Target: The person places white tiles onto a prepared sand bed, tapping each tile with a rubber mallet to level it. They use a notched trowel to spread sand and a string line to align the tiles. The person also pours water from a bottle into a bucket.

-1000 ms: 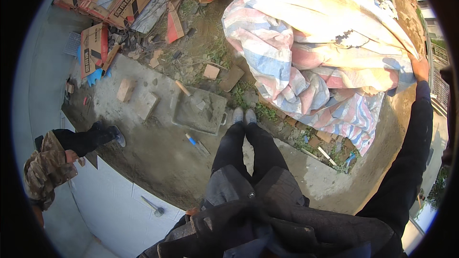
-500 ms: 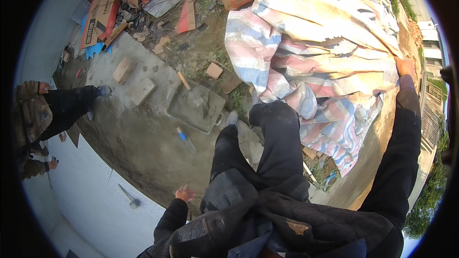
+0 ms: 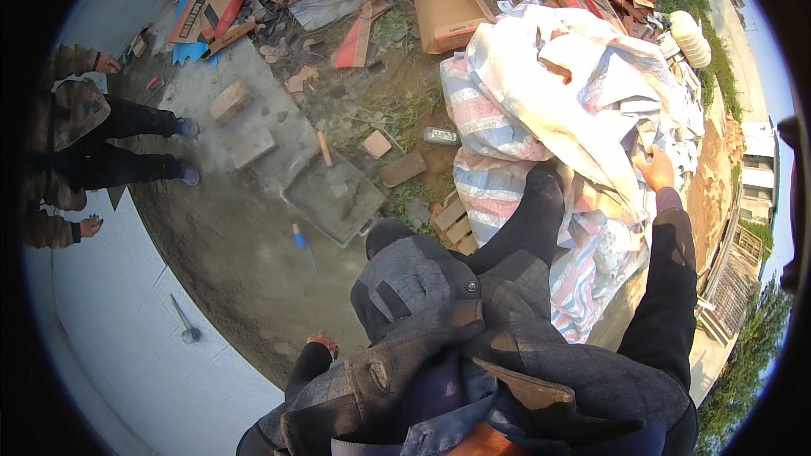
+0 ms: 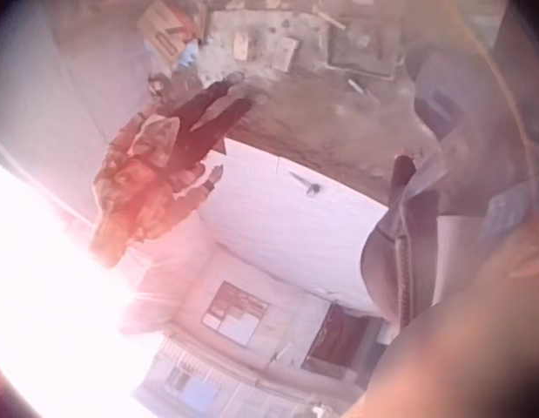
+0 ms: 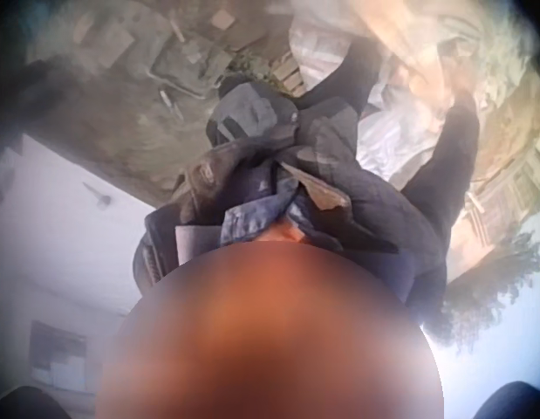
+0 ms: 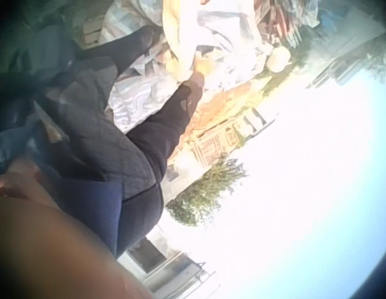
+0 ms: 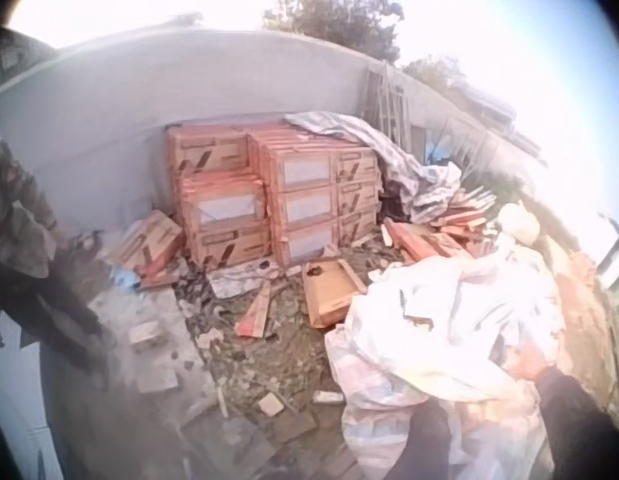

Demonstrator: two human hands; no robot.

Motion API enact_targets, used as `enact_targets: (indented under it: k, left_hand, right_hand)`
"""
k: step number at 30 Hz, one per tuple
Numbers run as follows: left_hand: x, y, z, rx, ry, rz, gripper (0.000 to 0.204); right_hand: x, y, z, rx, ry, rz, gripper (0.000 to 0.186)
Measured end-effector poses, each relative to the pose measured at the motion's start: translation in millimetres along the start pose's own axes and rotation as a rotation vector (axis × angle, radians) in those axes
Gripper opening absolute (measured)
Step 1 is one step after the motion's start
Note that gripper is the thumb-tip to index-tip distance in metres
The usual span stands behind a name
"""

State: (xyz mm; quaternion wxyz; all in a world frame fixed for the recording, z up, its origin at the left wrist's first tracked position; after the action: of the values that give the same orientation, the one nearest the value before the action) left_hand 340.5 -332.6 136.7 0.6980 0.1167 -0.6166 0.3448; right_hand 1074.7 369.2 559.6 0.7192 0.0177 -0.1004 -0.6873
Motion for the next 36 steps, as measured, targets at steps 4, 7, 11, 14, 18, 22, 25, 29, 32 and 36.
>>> enact_targets:
  k: [4,7,11,14,18,22,25,29,32,36]
  left_hand:
    - [10,34,-120,-0.054,-0.042,0.004,0.042]
    - [26,56,-222,-0.025,-0.045,-0.252,0.048]
    - [71,64,-340,0.162,-0.078,-0.384,0.047]
    - [122,60,-394,0.003,-0.021,-0.545,0.047]
    - [179,72,-350,-0.285,-0.095,-0.789,0.046]
    - [170,122,-251,-0.334,0.012,-0.973,0.046]
    - [159,144,-214,-0.215,-0.036,-1.010,0.046]
    - [167,142,-225,-0.328,-0.136,-0.956,0.047]
    - [168,149,-248,-0.502,-0.129,-0.903,0.045]
    - [141,148,-245,-0.553,-0.040,-0.789,0.042]
  right_hand:
    - [-47,-38,-28,-0.108,0.114,0.275,0.042]
    - [-85,-60,-65,-0.298,0.105,0.475,0.034]
    - [-126,-64,-153,-0.504,-0.148,0.559,0.027]
    - [-118,-63,-223,-0.504,-0.339,0.476,0.025]
    - [-40,-69,-225,-0.534,-0.183,0.364,0.024]
    - [56,-117,-192,-0.766,-0.078,0.124,0.025]
    - [94,-166,-163,-0.894,-0.007,0.149,0.023]
    - [117,-214,-106,-0.986,0.013,0.188,0.019]
    - [127,-227,-69,-1.116,-0.095,0.205,0.014]
    - [98,-226,-47,-0.896,0.025,0.536,0.010]
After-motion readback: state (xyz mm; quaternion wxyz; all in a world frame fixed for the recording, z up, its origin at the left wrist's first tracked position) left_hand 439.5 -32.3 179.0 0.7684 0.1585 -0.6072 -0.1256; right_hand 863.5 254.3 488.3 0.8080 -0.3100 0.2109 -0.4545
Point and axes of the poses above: each hand's wrist, its own x-axis away from the middle knuckle, its own z-axis out of the back of the hand, y = z × x, the point moved 3 cm from there along -x, towards the middle knuckle, and after that the axes turned 10 degrees about z, right-handed, at the moved point
